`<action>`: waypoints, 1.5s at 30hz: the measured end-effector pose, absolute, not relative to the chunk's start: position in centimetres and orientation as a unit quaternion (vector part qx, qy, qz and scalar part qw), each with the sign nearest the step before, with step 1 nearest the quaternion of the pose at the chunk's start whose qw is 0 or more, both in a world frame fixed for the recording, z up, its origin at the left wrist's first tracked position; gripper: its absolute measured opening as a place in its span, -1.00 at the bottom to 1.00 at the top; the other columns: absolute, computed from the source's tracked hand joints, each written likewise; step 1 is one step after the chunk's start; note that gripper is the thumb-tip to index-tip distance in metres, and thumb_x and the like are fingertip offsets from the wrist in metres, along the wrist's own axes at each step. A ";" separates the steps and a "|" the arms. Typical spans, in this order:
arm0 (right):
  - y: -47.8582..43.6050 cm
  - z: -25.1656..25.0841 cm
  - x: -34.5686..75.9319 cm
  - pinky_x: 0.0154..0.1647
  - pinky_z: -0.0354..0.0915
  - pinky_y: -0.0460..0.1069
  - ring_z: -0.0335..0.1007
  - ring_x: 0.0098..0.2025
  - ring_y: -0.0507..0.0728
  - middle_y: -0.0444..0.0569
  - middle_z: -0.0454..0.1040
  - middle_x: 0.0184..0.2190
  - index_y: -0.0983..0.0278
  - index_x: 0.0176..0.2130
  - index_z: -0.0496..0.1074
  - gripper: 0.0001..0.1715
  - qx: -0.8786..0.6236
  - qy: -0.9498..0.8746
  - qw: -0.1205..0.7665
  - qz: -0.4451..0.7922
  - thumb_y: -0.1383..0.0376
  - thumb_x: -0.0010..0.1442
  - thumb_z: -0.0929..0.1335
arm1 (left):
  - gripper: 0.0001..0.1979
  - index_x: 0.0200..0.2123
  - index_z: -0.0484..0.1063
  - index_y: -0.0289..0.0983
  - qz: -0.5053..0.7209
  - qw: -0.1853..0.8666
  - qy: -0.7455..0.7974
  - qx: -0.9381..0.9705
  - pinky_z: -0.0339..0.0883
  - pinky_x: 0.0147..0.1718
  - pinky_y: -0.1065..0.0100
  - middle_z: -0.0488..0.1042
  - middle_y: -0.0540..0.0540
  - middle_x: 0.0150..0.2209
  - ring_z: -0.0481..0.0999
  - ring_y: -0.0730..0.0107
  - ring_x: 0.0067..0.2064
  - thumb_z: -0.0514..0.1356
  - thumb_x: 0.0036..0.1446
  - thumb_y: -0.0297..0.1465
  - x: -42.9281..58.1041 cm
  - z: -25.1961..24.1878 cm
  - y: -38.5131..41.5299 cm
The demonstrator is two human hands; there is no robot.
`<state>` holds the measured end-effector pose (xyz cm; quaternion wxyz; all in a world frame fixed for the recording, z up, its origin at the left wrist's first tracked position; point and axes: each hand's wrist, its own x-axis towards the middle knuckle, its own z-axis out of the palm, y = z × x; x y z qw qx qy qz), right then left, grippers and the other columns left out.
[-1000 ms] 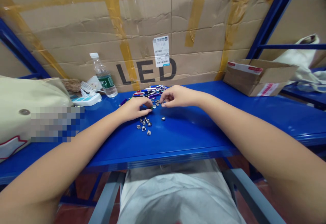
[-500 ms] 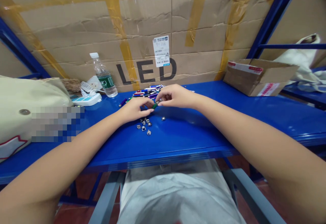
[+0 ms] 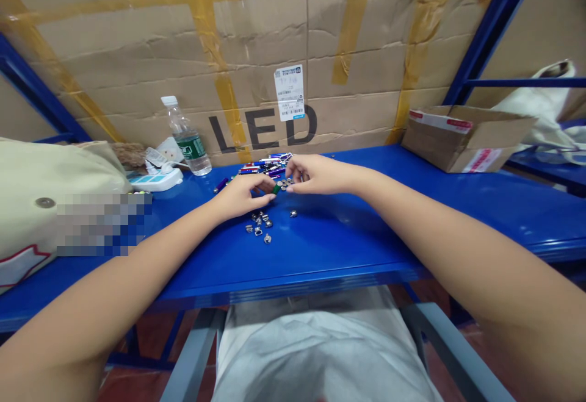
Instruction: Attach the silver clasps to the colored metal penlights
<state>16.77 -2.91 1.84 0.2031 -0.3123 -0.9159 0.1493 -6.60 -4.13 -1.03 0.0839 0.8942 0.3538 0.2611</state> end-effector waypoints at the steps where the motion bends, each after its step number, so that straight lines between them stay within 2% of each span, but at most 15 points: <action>1: -3.0 1.8 16.8 -0.33 0.20 -0.07 0.36 -0.33 0.07 -0.02 0.50 -0.30 0.33 -0.14 0.44 -0.61 -0.310 -0.923 0.171 0.153 0.16 0.06 0.40 | -0.78 -0.24 0.44 -0.30 0.262 0.082 0.357 0.893 0.42 -0.26 0.37 0.55 -0.05 -0.33 0.53 0.40 -0.31 0.19 0.10 -0.28 -6.7 -1.1 -4.0; 5: -3.5 1.5 16.4 -0.31 0.23 -0.07 0.40 -0.33 0.07 -0.05 0.53 -0.31 0.28 -0.17 0.50 -0.64 -0.256 -0.950 0.065 0.168 0.17 0.03 0.43 | -0.78 -0.27 0.42 -0.30 0.267 0.080 0.353 0.893 0.42 -0.26 0.36 0.55 -0.06 -0.33 0.53 0.39 -0.31 0.19 0.09 -0.27 -6.8 -1.2 -3.8; 9: -4.0 1.4 15.8 -0.29 0.24 -0.09 0.42 -0.33 0.04 -0.06 0.57 -0.31 0.30 -0.26 0.55 -0.81 -0.229 -0.957 0.025 0.175 0.35 0.06 0.40 | -0.78 -0.28 0.42 -0.30 0.261 0.079 0.348 0.897 0.42 -0.26 0.36 0.55 -0.06 -0.33 0.53 0.40 -0.32 0.18 0.10 -0.26 -6.7 -1.3 -3.9; 11: -3.9 1.4 15.9 -0.30 0.24 -0.09 0.43 -0.34 0.04 -0.06 0.58 -0.32 0.30 -0.28 0.56 -0.83 -0.245 -0.956 0.021 0.163 0.36 0.06 0.38 | -0.78 -0.27 0.42 -0.30 0.257 0.079 0.347 0.898 0.42 -0.25 0.36 0.55 -0.06 -0.33 0.53 0.39 -0.32 0.19 0.10 -0.26 -6.7 -1.3 -3.9; 17: -2.6 1.4 16.8 -0.32 0.23 -0.07 0.41 -0.38 0.05 -0.06 0.58 -0.34 0.27 -0.26 0.56 -0.78 -0.258 -0.954 0.101 0.115 0.39 0.10 0.33 | -0.78 -0.26 0.44 -0.28 0.243 0.079 0.348 0.902 0.41 -0.25 0.37 0.55 -0.05 -0.33 0.52 0.39 -0.31 0.19 0.10 -0.26 -6.7 -1.3 -3.9; 20: -2.6 1.4 16.7 -0.44 0.22 -0.09 0.34 -0.54 -0.01 -0.10 0.52 -0.48 0.29 -0.25 0.52 -0.79 -0.295 -0.930 0.154 0.152 0.39 0.15 0.29 | -0.79 -0.25 0.44 -0.28 0.239 0.079 0.346 0.904 0.41 -0.25 0.37 0.55 -0.04 -0.32 0.52 0.40 -0.30 0.19 0.10 -0.27 -6.7 -1.3 -4.0; 23: -3.3 1.3 15.9 -0.52 0.22 -0.11 0.33 -0.58 -0.03 -0.14 0.45 -0.54 0.31 -0.21 0.45 -0.81 -0.332 -0.885 0.241 0.219 0.39 0.18 0.27 | -0.79 -0.25 0.43 -0.27 0.236 0.079 0.348 0.904 0.41 -0.24 0.36 0.55 -0.04 -0.32 0.52 0.39 -0.30 0.19 0.10 -0.26 -6.6 -1.2 -4.2; 26: -3.7 0.9 15.0 -0.55 0.22 -0.11 0.37 -0.53 -0.02 -0.12 0.47 -0.46 0.29 -0.19 0.39 -0.83 -0.316 -0.849 0.319 0.279 0.38 0.20 0.26 | -0.80 -0.28 0.42 -0.28 0.236 0.084 0.347 0.904 0.41 -0.24 0.35 0.55 -0.03 -0.34 0.51 0.39 -0.32 0.18 0.10 -0.27 -6.6 -1.1 -4.3; 29: -3.3 0.3 14.5 -0.44 0.27 -0.08 0.39 -0.43 -0.01 -0.06 0.48 -0.33 0.30 -0.24 0.41 -0.87 -0.282 -0.854 0.357 0.252 0.36 0.19 0.29 | -0.81 -0.30 0.41 -0.29 0.252 0.103 0.347 0.898 0.40 -0.26 0.36 0.54 -0.03 -0.35 0.51 0.39 -0.33 0.18 0.09 -0.28 -6.6 -1.1 -4.3; 33: -2.5 -0.2 14.4 -0.24 0.26 -0.04 0.38 -0.28 0.04 -0.06 0.48 -0.34 0.31 -0.34 0.44 -0.91 -0.258 -0.875 0.363 0.191 0.39 0.16 0.31 | -0.82 -0.31 0.40 -0.29 0.265 0.108 0.349 0.892 0.40 -0.28 0.36 0.52 -0.02 -0.38 0.49 0.40 -0.35 0.19 0.08 -0.29 -6.5 -1.4 -4.2; 40: -2.6 0.4 15.0 -0.24 0.20 -0.03 0.32 -0.29 0.06 -0.05 0.46 -0.35 0.29 -0.32 0.36 -0.93 -0.272 -0.900 0.310 0.142 0.37 0.17 0.27 | -0.84 -0.30 0.39 -0.28 0.273 0.121 0.363 0.882 0.40 -0.31 0.36 0.50 -0.02 -0.39 0.47 0.41 -0.37 0.19 0.07 -0.32 -6.4 -1.9 -4.1; 45: -2.8 0.5 15.3 -0.32 0.14 -0.05 0.27 -0.34 0.07 -0.05 0.43 -0.36 0.27 -0.32 0.27 -0.94 -0.303 -0.907 0.267 0.122 0.33 0.22 0.23 | -0.83 -0.28 0.35 -0.28 0.284 0.157 0.362 0.874 0.41 -0.33 0.33 0.48 -0.03 -0.39 0.49 0.40 -0.39 0.17 0.08 -0.31 -6.4 -1.9 -4.1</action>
